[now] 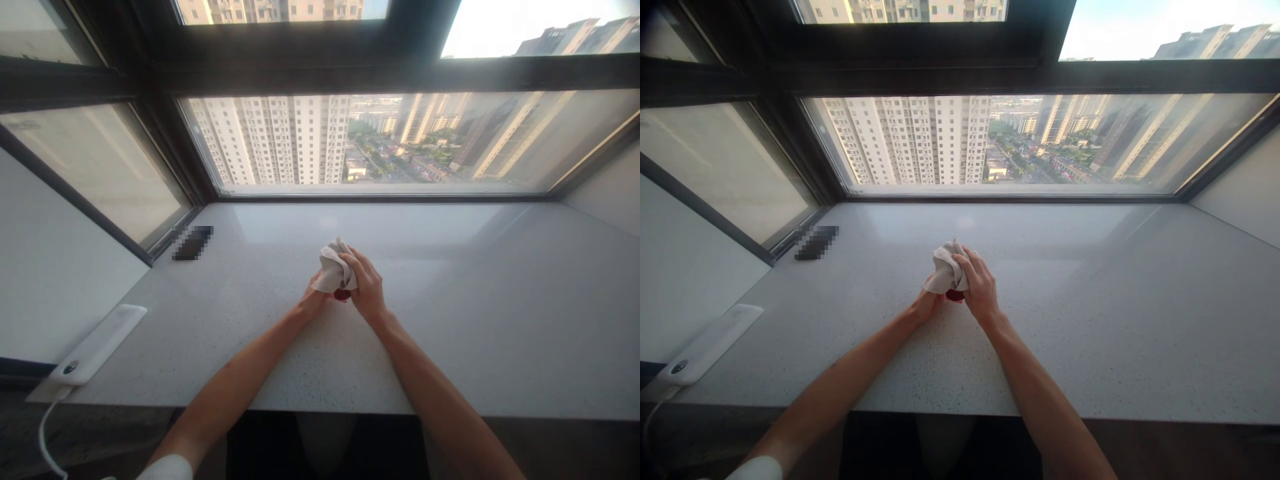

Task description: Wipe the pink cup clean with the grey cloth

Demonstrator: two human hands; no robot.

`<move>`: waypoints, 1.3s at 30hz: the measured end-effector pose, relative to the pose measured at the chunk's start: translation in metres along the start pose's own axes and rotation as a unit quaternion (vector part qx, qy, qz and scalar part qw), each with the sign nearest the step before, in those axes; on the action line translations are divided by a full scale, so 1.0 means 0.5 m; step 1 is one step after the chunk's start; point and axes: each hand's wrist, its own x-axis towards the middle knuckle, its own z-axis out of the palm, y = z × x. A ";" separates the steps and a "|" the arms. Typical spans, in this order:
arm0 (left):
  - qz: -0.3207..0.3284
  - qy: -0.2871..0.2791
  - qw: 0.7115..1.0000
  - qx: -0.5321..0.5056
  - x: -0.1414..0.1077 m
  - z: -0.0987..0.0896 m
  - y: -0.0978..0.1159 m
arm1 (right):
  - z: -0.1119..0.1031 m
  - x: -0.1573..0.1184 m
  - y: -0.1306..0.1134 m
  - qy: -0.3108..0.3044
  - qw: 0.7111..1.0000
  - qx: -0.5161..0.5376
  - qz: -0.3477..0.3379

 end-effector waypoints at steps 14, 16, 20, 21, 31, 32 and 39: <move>0.007 0.000 1.000 -0.008 0.000 0.005 0.028 | 0.027 -0.009 0.015 0.041 0.991 0.013 0.126; -0.006 -0.009 1.000 -0.006 -0.003 0.006 0.023 | 0.009 -0.004 0.011 0.020 0.998 -0.027 0.053; 0.033 0.048 0.998 0.005 -0.001 -0.003 0.009 | 0.016 0.000 -0.006 0.016 0.999 -0.004 0.049; 0.046 0.064 0.997 0.010 0.001 -0.007 0.006 | 0.025 0.000 -0.009 0.030 0.996 0.016 0.081; 0.175 0.101 0.965 0.164 0.008 -0.010 0.038 | 0.099 -0.025 0.007 0.023 0.909 0.246 0.335; 0.182 0.098 0.957 0.202 0.004 -0.007 0.042 | 0.092 -0.024 0.009 0.028 0.910 0.241 0.337; 0.190 0.097 0.923 0.320 -0.012 -0.012 0.053 | 0.010 0.001 0.015 0.028 0.968 -0.014 0.251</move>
